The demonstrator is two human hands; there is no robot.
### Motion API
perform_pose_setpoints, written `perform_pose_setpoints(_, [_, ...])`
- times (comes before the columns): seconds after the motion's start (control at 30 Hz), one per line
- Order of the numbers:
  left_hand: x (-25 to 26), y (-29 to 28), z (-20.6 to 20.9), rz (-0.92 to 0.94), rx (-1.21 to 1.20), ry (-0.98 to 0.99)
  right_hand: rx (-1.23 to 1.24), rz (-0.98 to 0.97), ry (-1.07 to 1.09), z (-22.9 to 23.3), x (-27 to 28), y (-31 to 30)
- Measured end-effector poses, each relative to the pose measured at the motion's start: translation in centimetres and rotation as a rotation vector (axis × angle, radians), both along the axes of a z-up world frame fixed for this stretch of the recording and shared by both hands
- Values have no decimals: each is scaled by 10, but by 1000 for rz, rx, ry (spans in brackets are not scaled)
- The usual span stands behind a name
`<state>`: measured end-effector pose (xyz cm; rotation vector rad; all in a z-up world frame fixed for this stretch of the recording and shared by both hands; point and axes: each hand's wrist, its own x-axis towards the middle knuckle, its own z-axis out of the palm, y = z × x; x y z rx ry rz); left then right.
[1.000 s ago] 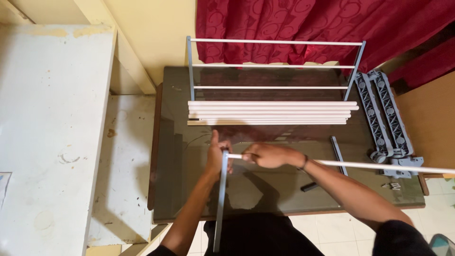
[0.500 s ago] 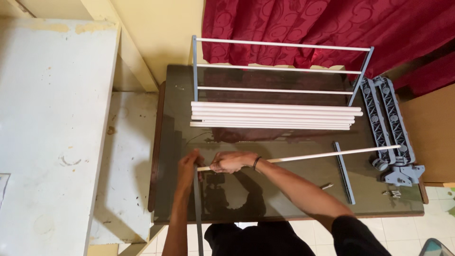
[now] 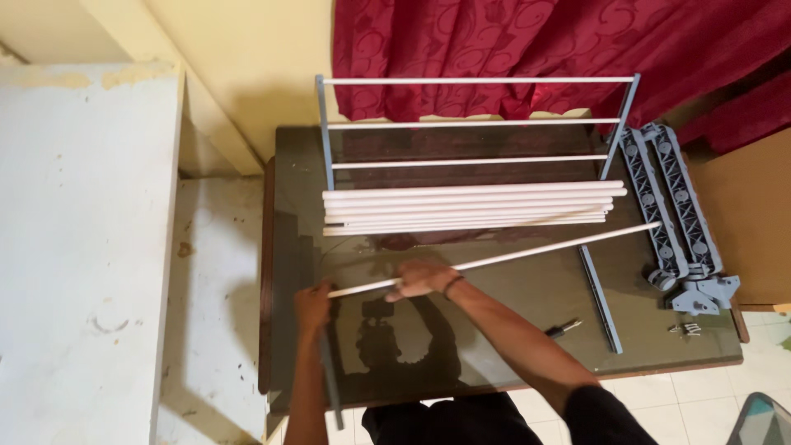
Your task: The person assembles a metal frame structure on a table by inserting white rods into gray side rails and securing them with a screwdriver. The person repeatedly aligns and fastens the rods to build a ladder-like frame.
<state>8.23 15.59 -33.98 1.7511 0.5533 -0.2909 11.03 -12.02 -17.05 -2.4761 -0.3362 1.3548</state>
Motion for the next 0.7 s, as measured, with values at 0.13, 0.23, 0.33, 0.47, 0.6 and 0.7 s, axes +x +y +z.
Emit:
perform_pose_setpoints(0.13, [17,40,-17,-6,58,80,-52,-87,-259,-44,-21,-91])
perform_pose_setpoints(0.23, [30,54,-17,-50,120,99,-144,-211,-465,-83,-50,-165])
perform_pose_setpoints(0.33, [37,52,-14,-59,162,39,-198,-313,-640,-109,-80,-224])
perform_pose_setpoints(0.47, [33,34,-10,-72,586,-127,-178,-401,-889,-131,-113,-261])
perform_pose_setpoints(0.6, [25,9,-4,-15,935,-252,-253,-426,-899,-143,-115,-260])
perform_pose_setpoints(0.7, [14,-18,-2,4,1378,-286,-123,-432,-953,-145,-109,-252])
